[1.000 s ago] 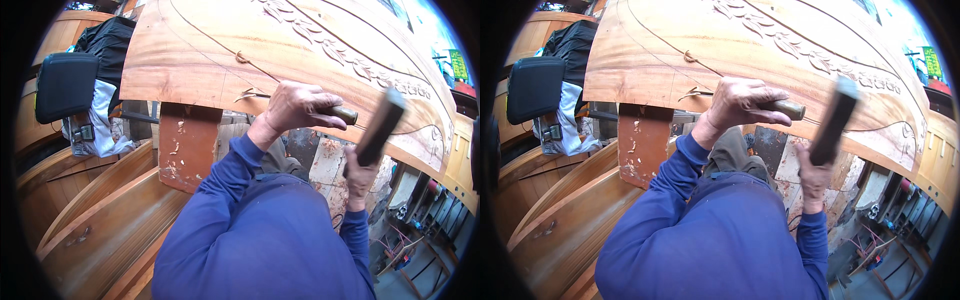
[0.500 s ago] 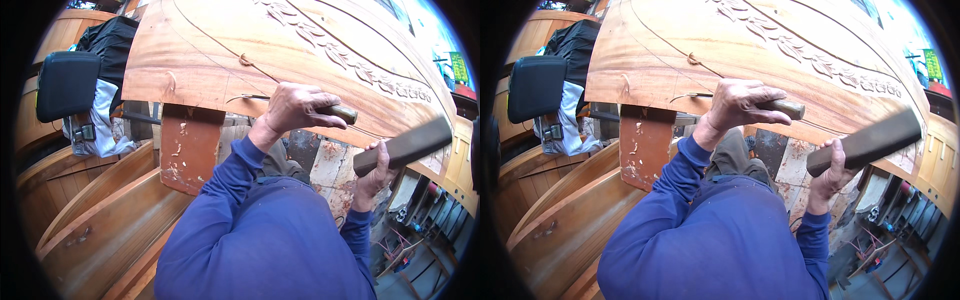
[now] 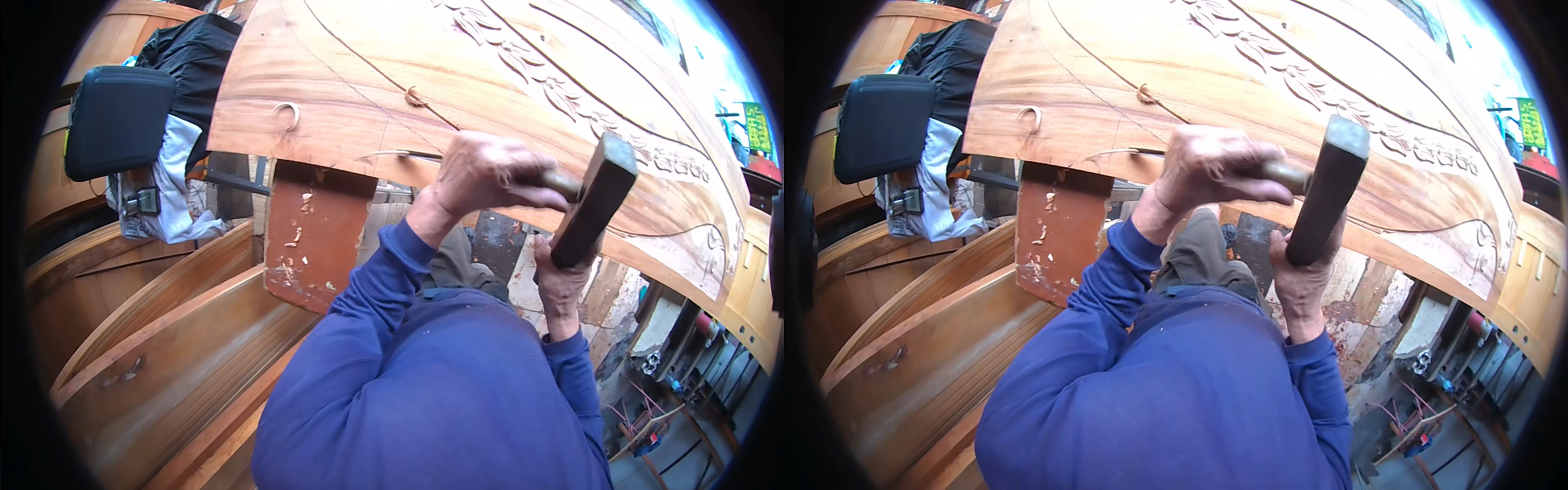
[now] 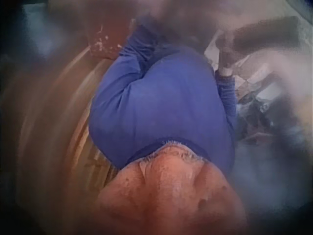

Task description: The person uses a chisel and a wooden mallet to carve a decorative design into a wooden panel, striking the chisel with the mallet to remove wood along a curved line and then brushing away wood shavings.

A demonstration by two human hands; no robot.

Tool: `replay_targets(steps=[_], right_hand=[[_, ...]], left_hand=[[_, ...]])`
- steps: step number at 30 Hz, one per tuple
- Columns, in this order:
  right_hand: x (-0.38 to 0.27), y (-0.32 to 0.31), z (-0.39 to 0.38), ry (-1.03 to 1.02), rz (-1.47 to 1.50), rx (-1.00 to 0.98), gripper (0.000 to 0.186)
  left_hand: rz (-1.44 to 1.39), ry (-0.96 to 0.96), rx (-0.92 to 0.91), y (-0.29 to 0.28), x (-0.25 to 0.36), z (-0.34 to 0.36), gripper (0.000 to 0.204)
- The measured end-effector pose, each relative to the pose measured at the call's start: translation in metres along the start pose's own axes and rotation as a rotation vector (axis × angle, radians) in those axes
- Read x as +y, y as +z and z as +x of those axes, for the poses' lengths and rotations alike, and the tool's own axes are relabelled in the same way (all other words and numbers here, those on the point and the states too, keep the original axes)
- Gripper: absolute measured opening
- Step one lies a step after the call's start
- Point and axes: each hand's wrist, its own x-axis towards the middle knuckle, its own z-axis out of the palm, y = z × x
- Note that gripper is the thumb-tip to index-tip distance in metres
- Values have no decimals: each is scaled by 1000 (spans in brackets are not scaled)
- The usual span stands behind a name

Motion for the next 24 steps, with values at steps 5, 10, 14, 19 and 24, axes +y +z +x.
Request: replay_targets(steps=[5, 10, 14, 19, 24], right_hand=[[-28, -30, 20, 69, -203, -19, 42], [19, -32, 4, -103, -73, 128, 43], [9, -12, 0, 32, -175, -159, 76], [-30, -14, 18, -55, 86, 177, 35], [29, 5, 2, -81, -69, -227, 85]], left_hand=[[-43, -37, 18, -7, -4, -1, 49], [-6, -5, -43, -4, 0, -2, 50], [25, 1, -97, -5, -6, -10, 48], [6, -21, -61, -11, -4, -6, 49], [-112, 12, 24, -16, -13, -5, 48]])
